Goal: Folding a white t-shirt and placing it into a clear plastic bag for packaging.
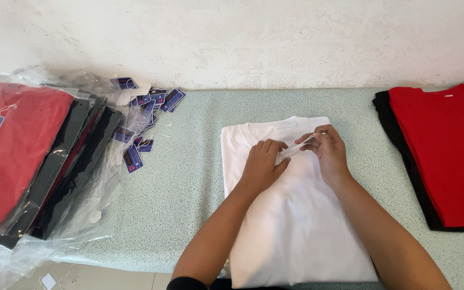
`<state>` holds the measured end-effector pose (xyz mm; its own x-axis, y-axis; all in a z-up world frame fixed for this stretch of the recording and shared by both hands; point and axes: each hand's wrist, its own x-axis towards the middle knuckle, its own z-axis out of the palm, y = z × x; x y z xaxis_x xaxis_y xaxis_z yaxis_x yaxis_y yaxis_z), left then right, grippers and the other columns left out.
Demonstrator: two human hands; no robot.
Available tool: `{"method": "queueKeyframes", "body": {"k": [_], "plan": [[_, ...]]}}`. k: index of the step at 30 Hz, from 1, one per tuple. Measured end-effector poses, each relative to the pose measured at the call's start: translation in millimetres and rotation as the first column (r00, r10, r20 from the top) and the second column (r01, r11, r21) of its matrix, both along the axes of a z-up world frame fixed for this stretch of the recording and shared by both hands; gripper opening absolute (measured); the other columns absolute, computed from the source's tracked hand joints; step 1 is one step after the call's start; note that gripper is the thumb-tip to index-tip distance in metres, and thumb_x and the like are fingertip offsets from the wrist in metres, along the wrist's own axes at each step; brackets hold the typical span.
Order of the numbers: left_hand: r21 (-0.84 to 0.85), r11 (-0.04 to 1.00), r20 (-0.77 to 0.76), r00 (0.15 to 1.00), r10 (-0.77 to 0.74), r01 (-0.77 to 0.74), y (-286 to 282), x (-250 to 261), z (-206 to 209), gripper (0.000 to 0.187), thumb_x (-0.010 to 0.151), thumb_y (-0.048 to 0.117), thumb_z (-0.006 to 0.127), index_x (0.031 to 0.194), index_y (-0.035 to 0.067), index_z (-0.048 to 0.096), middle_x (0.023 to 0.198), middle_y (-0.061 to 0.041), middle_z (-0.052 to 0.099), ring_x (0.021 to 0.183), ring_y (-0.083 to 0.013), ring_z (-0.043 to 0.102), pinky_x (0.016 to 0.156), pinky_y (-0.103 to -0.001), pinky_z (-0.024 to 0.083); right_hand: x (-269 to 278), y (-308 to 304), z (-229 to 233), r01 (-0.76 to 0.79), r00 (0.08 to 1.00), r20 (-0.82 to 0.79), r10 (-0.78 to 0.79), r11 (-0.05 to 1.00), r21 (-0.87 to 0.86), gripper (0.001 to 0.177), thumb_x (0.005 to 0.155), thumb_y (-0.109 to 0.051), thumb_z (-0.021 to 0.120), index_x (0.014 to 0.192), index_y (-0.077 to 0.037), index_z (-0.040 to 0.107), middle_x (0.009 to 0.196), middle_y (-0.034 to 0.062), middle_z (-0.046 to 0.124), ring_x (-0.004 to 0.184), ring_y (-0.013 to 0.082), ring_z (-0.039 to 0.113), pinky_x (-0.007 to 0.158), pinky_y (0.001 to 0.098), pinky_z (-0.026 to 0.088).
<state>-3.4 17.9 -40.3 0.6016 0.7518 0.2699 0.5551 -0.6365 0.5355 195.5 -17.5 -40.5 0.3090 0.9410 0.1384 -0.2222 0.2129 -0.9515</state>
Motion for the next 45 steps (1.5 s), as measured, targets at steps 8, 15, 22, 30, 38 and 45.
{"method": "queueKeyframes", "body": {"k": [8, 15, 22, 30, 38, 45], "plan": [[0.025, 0.998, -0.085, 0.995, -0.051, 0.054, -4, -5, 9, 0.048, 0.098, 0.042, 0.065, 0.135, 0.014, 0.058, 0.122, -0.008, 0.059, 0.123, -0.0263, 0.055, 0.115, -0.046, 0.037, -1, 8, -14, 0.010, 0.999, 0.044, -0.007, 0.998, -0.070, 0.004, 0.103, -0.012, 0.048, 0.100, -0.009, 0.048, 0.085, 0.0191, 0.072, 0.081, 0.0269, 0.074, 0.073, 0.0372, 0.059], [-0.031, 0.997, -0.129, 0.989, -0.069, 0.066, 1, -5, 1, 0.057, 0.097, 0.048, 0.064, 0.142, 0.015, 0.054, 0.129, -0.009, 0.056, 0.129, -0.0269, 0.049, 0.118, -0.046, 0.031, -5, 6, -9, 0.006, 0.993, 0.119, 0.005, 0.996, -0.093, 0.007, 0.103, -0.010, 0.053, 0.099, -0.006, 0.056, 0.083, 0.0185, 0.072, 0.077, 0.0252, 0.072, 0.071, 0.0362, 0.060], [-0.016, 0.997, -0.119, 0.990, -0.072, 0.070, 3, -4, -4, 0.057, 0.096, 0.051, 0.063, 0.141, 0.016, 0.055, 0.128, -0.007, 0.055, 0.128, -0.0253, 0.048, 0.117, -0.045, 0.031, 1, 10, -18, 0.015, 0.991, 0.137, 0.001, 0.994, -0.110, 0.008, 0.102, -0.010, 0.057, 0.099, -0.003, 0.060, 0.083, 0.0187, 0.071, 0.076, 0.0244, 0.071, 0.071, 0.0360, 0.061], [-0.050, 0.996, -0.144, 0.986, -0.079, 0.073, 6, -3, -2, 0.057, 0.096, 0.052, 0.062, 0.141, 0.018, 0.054, 0.128, -0.006, 0.054, 0.129, -0.0250, 0.047, 0.117, -0.045, 0.031, -3, 7, -12, 0.015, 0.993, 0.115, 0.001, 0.991, -0.134, 0.009, 0.101, -0.010, 0.057, 0.098, -0.002, 0.061, 0.082, 0.0174, 0.070, 0.076, 0.0232, 0.070, 0.071, 0.0348, 0.061], [-0.019, 0.997, -0.134, 0.988, -0.075, 0.074, 4, -2, -5, 0.056, 0.095, 0.049, 0.064, 0.140, 0.017, 0.055, 0.127, -0.007, 0.054, 0.127, -0.0259, 0.048, 0.115, -0.046, 0.032, -7, 6, -12, 0.020, 0.986, 0.165, -0.001, 0.993, -0.115, 0.009, 0.101, -0.009, 0.058, 0.097, -0.002, 0.063, 0.079, 0.0171, 0.069, 0.073, 0.0238, 0.070, 0.069, 0.0341, 0.060], [0.046, 0.998, -0.201, 0.979, -0.040, 0.050, 1, -6, 12, 0.061, 0.093, 0.046, 0.069, 0.142, 0.014, 0.052, 0.131, -0.011, 0.057, 0.127, -0.0284, 0.056, 0.112, -0.044, 0.041, -5, 5, -7, 0.041, 0.994, 0.104, -0.032, 0.995, -0.088, 0.010, 0.102, -0.013, 0.055, 0.099, -0.005, 0.060, 0.078, 0.0162, 0.069, 0.072, 0.0234, 0.070, 0.069, 0.0330, 0.060]]}}
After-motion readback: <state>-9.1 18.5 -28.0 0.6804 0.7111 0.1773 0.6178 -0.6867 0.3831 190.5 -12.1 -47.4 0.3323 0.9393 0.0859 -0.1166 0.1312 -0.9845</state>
